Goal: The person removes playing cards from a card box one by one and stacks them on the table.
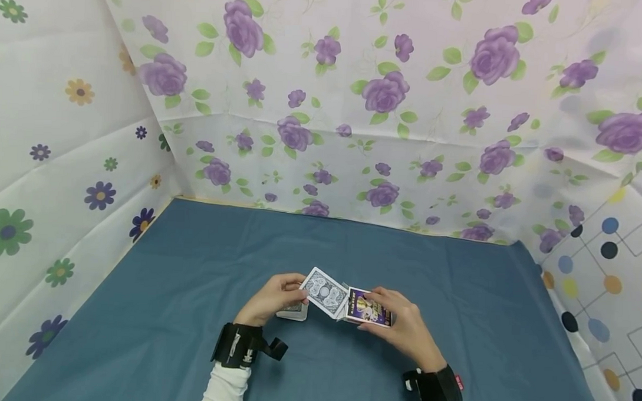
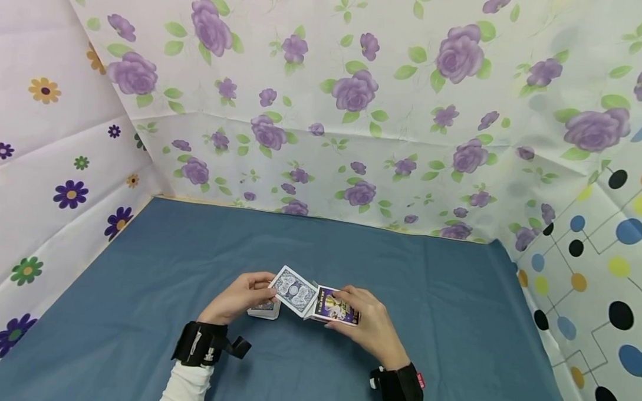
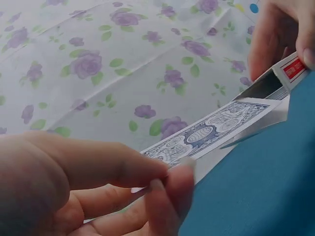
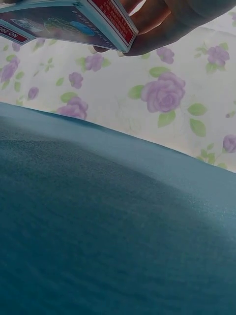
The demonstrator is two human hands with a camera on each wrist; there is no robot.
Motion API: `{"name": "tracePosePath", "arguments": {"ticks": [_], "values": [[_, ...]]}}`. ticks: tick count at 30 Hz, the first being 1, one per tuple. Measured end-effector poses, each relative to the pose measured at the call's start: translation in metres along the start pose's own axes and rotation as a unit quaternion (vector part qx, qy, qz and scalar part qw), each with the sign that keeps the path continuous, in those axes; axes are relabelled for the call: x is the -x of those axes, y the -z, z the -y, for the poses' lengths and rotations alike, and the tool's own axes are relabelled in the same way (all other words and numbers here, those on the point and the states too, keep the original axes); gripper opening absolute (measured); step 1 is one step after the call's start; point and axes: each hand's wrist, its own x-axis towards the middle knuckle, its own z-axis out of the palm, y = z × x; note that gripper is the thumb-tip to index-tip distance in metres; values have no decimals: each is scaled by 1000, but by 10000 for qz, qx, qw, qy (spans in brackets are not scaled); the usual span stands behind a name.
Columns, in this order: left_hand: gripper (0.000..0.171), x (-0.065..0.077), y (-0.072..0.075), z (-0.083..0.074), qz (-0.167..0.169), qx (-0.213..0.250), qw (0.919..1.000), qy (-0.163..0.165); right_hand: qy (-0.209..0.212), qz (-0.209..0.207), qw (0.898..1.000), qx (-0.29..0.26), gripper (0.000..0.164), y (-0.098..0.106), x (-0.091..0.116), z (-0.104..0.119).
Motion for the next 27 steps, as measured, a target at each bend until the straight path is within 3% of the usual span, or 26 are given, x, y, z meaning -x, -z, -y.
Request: {"name": "tracePosePath", "arguments": {"ticks": [7,12,19,23,27], "values": [[41,2,5,2,-261,140,9995,60,-37,8,9999,-130,58,0,1,1],[39,-1,5,5,-1049,97,9938,344,50,-79,9999,-89,57,-1,1,-1],[30,-4,12,16,-2639,-232,9612,772,2,-57,9999,-98,58,-4,3,-2],[26,-4,16,23,-3159,-436,9442,825,-41,-5,9999,-146,57,-6,3,-1],[24,-6,19,28,-3385,-612,9360,753,-68,14,9999,-118,56,-7,3,0]]}}
